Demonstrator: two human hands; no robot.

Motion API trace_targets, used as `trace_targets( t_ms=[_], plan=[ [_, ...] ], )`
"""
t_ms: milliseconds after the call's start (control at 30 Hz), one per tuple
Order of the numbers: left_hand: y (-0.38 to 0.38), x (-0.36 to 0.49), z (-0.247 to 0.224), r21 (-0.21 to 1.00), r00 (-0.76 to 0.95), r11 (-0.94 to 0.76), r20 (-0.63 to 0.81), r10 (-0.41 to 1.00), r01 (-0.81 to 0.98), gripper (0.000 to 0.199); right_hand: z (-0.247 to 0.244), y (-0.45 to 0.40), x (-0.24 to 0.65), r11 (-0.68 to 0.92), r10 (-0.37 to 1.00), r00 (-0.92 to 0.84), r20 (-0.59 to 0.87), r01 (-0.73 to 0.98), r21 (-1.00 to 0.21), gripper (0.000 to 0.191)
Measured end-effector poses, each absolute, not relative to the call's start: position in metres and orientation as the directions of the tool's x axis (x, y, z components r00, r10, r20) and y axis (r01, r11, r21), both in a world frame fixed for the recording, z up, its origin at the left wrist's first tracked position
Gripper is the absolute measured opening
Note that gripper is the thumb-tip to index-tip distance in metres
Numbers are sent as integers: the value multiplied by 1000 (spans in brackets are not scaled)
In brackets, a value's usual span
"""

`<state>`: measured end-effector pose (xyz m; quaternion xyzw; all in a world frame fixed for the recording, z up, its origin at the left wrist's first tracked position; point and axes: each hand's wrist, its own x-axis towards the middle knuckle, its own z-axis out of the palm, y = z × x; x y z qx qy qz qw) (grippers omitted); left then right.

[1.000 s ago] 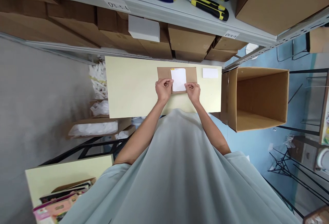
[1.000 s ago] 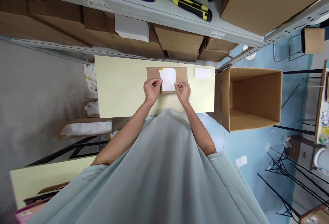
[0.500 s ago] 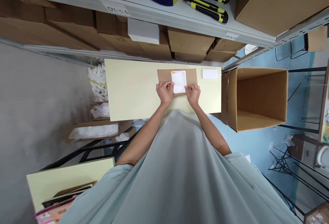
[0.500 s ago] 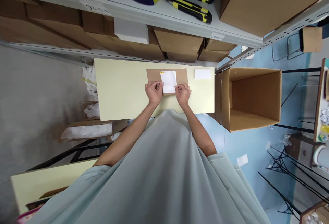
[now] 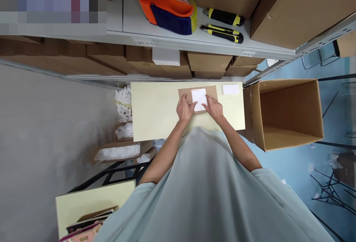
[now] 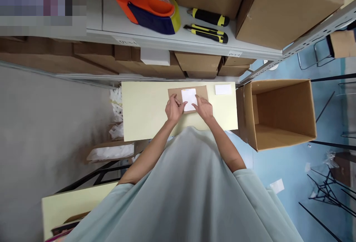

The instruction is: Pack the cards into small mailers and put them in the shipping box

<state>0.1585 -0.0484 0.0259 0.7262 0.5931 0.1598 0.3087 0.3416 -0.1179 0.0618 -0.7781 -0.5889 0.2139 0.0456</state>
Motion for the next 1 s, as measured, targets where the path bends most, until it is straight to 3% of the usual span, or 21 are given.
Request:
trace_targets(
  t_ms=[167,267,367,467,633,867,1000],
  plan=[
    [-29,164,26,516,416,-309,-103,904,799,45,63,-89,345,-230,889,133,-438,957,-177,61],
    [-32,170,26,476,539,-457,-42,842,752,52,59,-85,339,-224,901,130,-415,956,-187,61],
    [-42,173,22,445,617,-524,-87,782,727,66,52,-93,334,-225,928,134,-348,945,-236,62],
    [-47,170,17,419,632,-530,-149,761,737,76,44,-103,333,-151,968,77,-239,939,-309,60],
    [-48,170,14,395,583,-487,-171,794,779,73,33,-98,343,41,989,-101,-110,891,-451,66],
    [-57,182,10,345,445,-364,-194,874,865,73,25,-85,333,-131,985,54,-166,857,-498,67],
    [-71,174,12,316,424,-349,-208,882,882,76,30,-85,331,-143,983,63,-171,847,-513,65]
  ],
)
